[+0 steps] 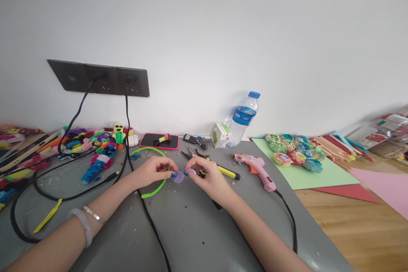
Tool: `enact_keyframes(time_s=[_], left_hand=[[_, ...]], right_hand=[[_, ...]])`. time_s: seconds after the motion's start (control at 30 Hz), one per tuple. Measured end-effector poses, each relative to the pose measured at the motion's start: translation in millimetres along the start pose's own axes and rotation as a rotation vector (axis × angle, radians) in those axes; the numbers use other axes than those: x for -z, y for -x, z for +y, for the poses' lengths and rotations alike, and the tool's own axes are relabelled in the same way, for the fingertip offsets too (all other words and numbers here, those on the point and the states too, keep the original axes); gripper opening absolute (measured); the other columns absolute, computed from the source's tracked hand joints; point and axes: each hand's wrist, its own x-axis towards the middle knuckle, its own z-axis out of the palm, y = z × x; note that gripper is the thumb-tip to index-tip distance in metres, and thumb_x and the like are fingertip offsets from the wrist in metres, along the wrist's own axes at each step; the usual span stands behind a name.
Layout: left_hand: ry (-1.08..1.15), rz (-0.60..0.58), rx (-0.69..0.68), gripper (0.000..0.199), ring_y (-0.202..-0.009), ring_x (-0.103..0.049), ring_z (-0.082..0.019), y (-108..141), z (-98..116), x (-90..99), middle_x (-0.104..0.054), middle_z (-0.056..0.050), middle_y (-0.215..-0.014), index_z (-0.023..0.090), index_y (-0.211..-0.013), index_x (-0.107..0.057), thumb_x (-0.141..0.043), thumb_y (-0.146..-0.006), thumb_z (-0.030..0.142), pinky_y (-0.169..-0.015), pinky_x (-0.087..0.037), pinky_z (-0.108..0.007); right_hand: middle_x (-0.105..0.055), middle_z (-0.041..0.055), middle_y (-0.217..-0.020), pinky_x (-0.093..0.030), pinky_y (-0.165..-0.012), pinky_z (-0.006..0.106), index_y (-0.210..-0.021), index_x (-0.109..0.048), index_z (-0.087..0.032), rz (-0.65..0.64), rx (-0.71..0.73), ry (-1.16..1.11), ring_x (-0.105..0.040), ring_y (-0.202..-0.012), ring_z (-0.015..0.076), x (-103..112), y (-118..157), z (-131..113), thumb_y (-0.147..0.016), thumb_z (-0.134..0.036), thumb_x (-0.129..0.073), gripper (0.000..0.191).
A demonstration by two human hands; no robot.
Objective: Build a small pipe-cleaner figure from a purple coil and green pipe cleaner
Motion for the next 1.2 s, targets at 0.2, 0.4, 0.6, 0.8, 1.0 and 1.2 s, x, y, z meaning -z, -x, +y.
enact_keyframes(time_s=[0.2,0.4,0.6,0.8,1.0,1.2], left_hand=[[-0.015,-0.039,-0.015,0.022,-0.054,-0.037,-0.01,1,-1,0.8,-0.052,0.001,-0.06,0.016,-0.089,-0.073,-0.062,-0.082,0.035,-0.05,-0.028,-0.023],[-0.017,-0.048,-0.009,0.017,-0.055,-0.037,-0.011,1,1,0.4,-0.056,0.0,-0.062,0.016,-0.086,-0.074,-0.062,-0.079,0.027,-0.052,-0.029,-0.022],[-0.001,-0.071,-0.001,0.017,-0.056,-0.037,-0.01,0,-2,0.7,-0.058,-0.001,-0.066,0.015,-0.085,-0.075,-0.063,-0.077,0.023,-0.052,-0.028,-0.022],[0.012,-0.098,-0.022,0.018,-0.059,-0.041,-0.011,-1,-8,1.0,-0.061,-0.002,-0.071,0.015,-0.086,-0.075,-0.064,-0.078,0.026,-0.054,-0.03,-0.022],[0.017,-0.139,-0.053,0.019,-0.062,-0.045,-0.012,-1,-13,1.7,-0.063,-0.003,-0.077,0.016,-0.089,-0.076,-0.064,-0.079,0.027,-0.056,-0.032,-0.023],[0.009,-0.14,-0.042,0.018,-0.062,-0.044,-0.012,0,-9,2.2,-0.063,-0.003,-0.075,0.017,-0.088,-0.076,-0.064,-0.079,0.026,-0.057,-0.033,-0.022]], right_hand=[[-0.064,0.0043,-0.082,-0.045,-0.064,0.028,-0.084,-0.061,-0.02,-0.027,0.002,-0.005,-0.058,-0.076,0.0178,-2,0,2,-0.088,-0.024,-0.056,0.007],[-0.063,0.0037,-0.082,-0.043,-0.065,0.027,-0.085,-0.06,-0.02,-0.056,0.002,-0.013,-0.056,-0.076,0.0169,-3,1,5,-0.088,-0.021,-0.056,0.006],[-0.058,0.0027,-0.08,-0.041,-0.063,0.026,-0.083,-0.059,-0.019,-0.075,0.041,-0.035,-0.05,-0.071,0.0146,-2,1,5,-0.088,-0.021,-0.058,0.005],[-0.06,0.0045,-0.085,-0.043,-0.066,0.026,-0.084,-0.06,-0.019,-0.093,0.077,-0.06,-0.053,-0.075,0.0151,-3,0,4,-0.089,-0.022,-0.058,0.006],[-0.068,0.0076,-0.1,-0.046,-0.084,0.032,-0.084,-0.061,-0.019,-0.152,0.059,-0.143,-0.063,-0.093,0.0185,-3,-1,3,-0.089,-0.024,-0.06,0.007],[-0.07,0.0089,-0.106,-0.048,-0.085,0.033,-0.083,-0.063,-0.019,-0.18,-0.026,-0.266,-0.064,-0.097,0.0202,-4,-1,8,-0.088,-0.026,-0.062,0.009]])
